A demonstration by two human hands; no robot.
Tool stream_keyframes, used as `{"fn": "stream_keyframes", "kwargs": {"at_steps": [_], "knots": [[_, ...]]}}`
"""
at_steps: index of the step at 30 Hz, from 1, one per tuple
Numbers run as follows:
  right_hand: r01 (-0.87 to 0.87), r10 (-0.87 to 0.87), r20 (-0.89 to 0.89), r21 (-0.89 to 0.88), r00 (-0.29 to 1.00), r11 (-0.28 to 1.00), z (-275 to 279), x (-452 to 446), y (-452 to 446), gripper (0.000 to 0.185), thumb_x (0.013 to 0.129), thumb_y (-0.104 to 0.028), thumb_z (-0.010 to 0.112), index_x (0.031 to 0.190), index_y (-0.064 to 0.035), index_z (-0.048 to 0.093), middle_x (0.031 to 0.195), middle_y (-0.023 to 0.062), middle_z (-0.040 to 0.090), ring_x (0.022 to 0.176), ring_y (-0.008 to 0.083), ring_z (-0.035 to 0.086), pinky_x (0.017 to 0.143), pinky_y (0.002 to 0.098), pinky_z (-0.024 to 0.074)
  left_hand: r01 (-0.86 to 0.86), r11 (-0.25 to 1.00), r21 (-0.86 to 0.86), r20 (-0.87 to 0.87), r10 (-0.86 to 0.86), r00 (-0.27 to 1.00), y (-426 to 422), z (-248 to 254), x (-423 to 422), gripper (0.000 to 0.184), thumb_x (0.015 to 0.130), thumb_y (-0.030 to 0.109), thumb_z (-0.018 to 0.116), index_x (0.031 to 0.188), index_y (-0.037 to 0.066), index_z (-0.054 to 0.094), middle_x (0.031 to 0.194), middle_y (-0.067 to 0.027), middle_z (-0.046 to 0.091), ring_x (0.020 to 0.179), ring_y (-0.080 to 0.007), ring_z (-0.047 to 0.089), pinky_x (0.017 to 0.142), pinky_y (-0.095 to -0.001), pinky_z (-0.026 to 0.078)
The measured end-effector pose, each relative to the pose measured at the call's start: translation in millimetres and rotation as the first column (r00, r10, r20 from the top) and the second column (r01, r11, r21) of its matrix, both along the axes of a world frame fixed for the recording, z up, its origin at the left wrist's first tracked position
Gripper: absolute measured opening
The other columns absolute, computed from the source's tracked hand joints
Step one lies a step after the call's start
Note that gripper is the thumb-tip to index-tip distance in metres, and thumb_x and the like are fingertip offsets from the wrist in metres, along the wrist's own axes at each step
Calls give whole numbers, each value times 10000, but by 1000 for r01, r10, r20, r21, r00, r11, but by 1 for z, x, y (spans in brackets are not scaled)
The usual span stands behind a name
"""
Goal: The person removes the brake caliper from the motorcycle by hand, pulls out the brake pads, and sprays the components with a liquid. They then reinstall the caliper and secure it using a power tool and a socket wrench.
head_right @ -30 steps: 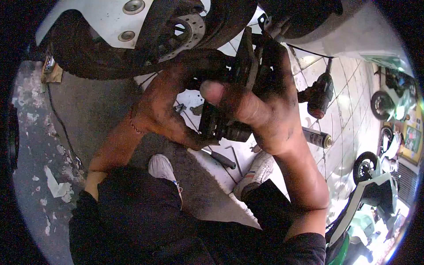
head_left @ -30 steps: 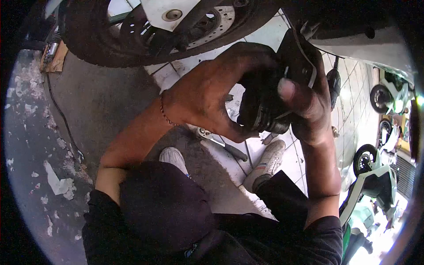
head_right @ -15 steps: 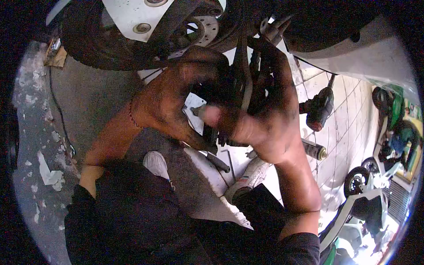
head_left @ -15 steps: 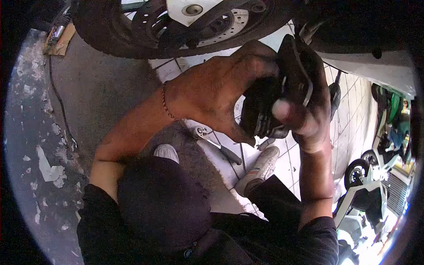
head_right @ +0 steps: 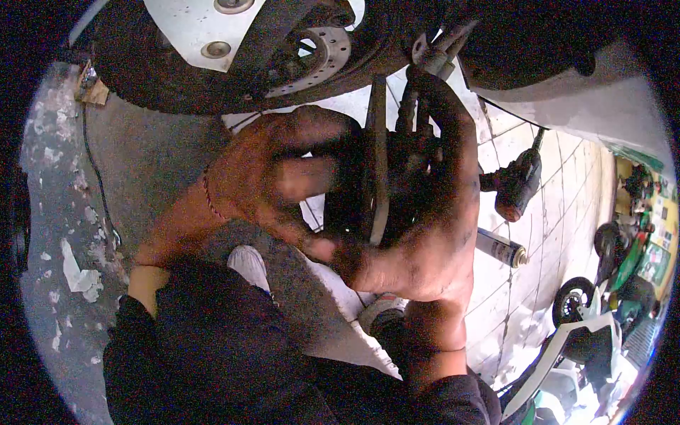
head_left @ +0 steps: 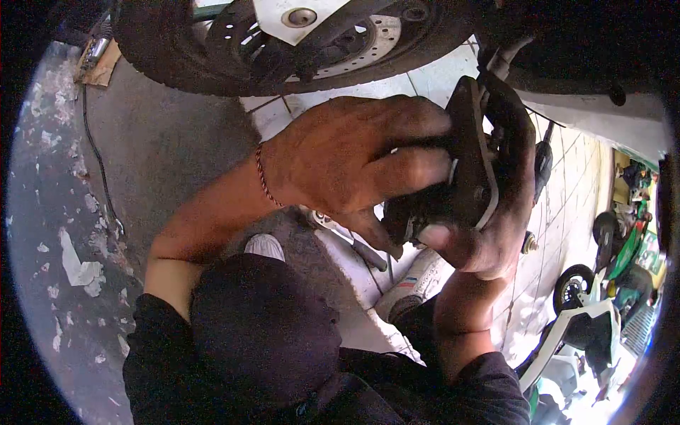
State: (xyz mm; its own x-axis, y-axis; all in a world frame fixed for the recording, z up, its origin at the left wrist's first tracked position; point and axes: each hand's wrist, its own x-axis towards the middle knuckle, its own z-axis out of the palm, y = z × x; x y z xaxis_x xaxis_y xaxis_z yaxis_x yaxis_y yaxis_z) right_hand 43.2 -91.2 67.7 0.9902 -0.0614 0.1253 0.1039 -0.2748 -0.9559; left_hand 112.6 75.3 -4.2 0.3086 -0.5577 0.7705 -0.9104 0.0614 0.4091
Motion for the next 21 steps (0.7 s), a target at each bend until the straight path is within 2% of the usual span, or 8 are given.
{"fn": "stream_keyframes", "kwargs": {"at_steps": [5, 8, 10, 11, 13, 14, 16, 21], "knots": [[42, -37, 53, -109, 998, 993, -3, -6, 2, 1268, 443, -519, 857, 1424, 54, 293, 1347, 173, 467, 1186, 283, 520, 993, 400, 427, 17, 998, 61, 121, -25, 992, 4, 3, 1, 812, 452, 475, 838, 1139, 171, 529, 1192, -185, 490, 967, -370, 613, 747, -437, 545], [146, -145, -34, 49, 989, 988, -2, -13, 10, 1304, 428, -577, 864, 1424, 48, 298, 1344, 172, 466, 1192, 282, 513, 986, 406, 433, 38, 997, 68, 149, -48, 988, 6, 2, 0, 782, 441, 469, 827, 1129, 189, 583, 1205, -191, 485, 976, -369, 611, 774, -437, 539], [130, -117, 78, -193, 990, 973, -3, -15, 6, 1250, 486, -731, 766, 1398, 38, 392, 1358, 185, 468, 1224, 317, 490, 1037, 445, 366, 67, 996, 54, 180, -76, 981, 6, 2, 1, 782, 437, 471, 819, 1138, 186, 620, 1212, -200, 480, 975, -372, 605, 796, -439, 527], [130, -116, 80, -195, 990, 972, 1, -15, 7, 1250, 486, -731, 766, 1398, 38, 392, 1358, 185, 468, 1224, 317, 490, 1037, 445, 366, 67, 996, 52, 182, -75, 980, 6, 3, 1, 782, 437, 471, 819, 1138, 186, 620, 1212, -200, 480, 975, -372, 605, 796, -439, 527], [111, -94, 60, -494, 994, 862, 10, -16, 10, 1181, 554, -853, 595, 1347, 18, 500, 1379, 206, 463, 1253, 362, 459, 1088, 467, 264, 76, 995, 61, 172, -86, 981, 9, 7, 1, 795, 435, 483, 815, 1145, 176, 632, 1220, -219, 472, 971, -377, 601, 808, -440, 517], [121, -98, 71, -518, 993, 847, 10, -15, 13, 1188, 549, -850, 600, 1349, 21, 495, 1381, 206, 462, 1257, 360, 455, 1088, 465, 264, 70, 996, 59, 174, -79, 982, 10, 10, 1, 795, 435, 483, 815, 1145, 176, 632, 1220, -219, 472, 971, -377, 601, 808, -440, 517], [145, -108, 106, -453, 988, 880, 9, -17, 15, 1200, 539, -846, 609, 1353, 27, 486, 1385, 206, 458, 1266, 358, 448, 1088, 461, 265, 63, 997, 45, 213, -71, 974, 13, 14, 1, 416, 723, 463, 716, 973, 133, 682, 1119, -227, 572, 923, -411, 638, 709, -444, 564], [182, -137, 143, -389, 980, 903, 6, -18, 20, 1234, 513, -834, 633, 1363, 43, 463, 1394, 206, 451, 1288, 351, 430, 1089, 450, 267, 124, 990, 62, 205, -135, 970, 16, 10, 4, 481, 700, 481, 710, 1040, 142, 674, 1137, -212, 564, 934, -411, 629, 728, -462, 558]]}}
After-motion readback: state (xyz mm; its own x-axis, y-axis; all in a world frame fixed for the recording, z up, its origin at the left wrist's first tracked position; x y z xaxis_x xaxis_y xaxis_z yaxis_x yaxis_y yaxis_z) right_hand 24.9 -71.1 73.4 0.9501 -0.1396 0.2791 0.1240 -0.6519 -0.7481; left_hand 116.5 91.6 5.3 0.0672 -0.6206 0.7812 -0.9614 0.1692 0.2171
